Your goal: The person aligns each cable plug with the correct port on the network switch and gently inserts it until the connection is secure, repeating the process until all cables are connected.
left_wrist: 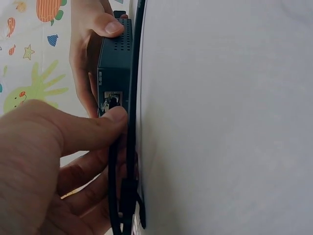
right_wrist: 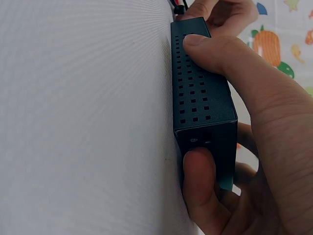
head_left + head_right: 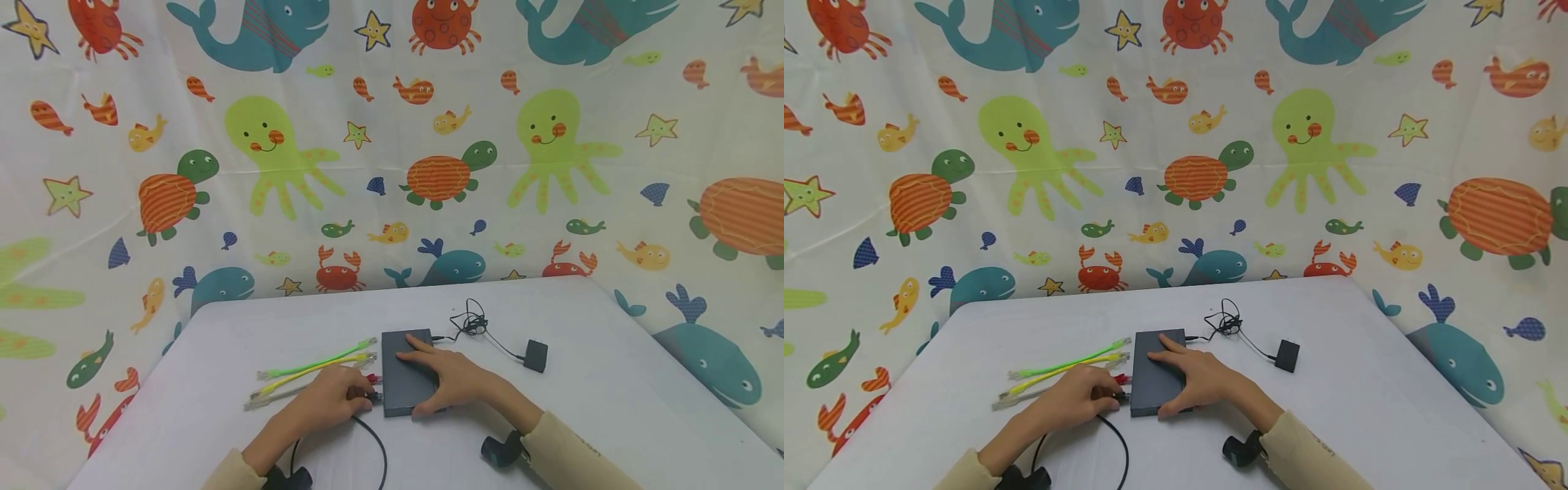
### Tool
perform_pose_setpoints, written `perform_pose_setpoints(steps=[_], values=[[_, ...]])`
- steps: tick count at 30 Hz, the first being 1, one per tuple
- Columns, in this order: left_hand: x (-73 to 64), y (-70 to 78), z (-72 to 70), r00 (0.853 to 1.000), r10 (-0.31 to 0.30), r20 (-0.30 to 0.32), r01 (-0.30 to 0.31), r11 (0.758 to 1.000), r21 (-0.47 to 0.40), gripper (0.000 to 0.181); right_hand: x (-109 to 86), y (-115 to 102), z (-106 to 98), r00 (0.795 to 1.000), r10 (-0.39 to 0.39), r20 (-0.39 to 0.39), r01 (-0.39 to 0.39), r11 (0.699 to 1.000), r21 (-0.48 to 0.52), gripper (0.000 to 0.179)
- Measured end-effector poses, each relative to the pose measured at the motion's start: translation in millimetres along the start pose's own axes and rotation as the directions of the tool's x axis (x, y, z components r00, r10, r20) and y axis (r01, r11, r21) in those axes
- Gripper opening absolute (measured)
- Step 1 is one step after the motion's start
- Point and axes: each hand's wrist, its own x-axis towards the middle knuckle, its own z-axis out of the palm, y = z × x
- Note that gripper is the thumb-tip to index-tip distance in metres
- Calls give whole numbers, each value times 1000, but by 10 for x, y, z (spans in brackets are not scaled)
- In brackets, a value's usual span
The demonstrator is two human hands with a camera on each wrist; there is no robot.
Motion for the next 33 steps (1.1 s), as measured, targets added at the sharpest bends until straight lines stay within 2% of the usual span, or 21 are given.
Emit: perform_pose_setpoints(steps=[13,29,33], values=[[-2,0,21,1000,29,-7,-29,999,27,16,-3,9,4,1000,-4,-1,4,1000,1,94],[11,-2,32,1000,6,-11,-6,999,39,17,-3,18,7,1000,-8,-2,8,1000,6,96],[9,-17,38,1000,18,-16,-18,999,34,16,0,25,11,1000,-13,-3,13,1000,4,96]])
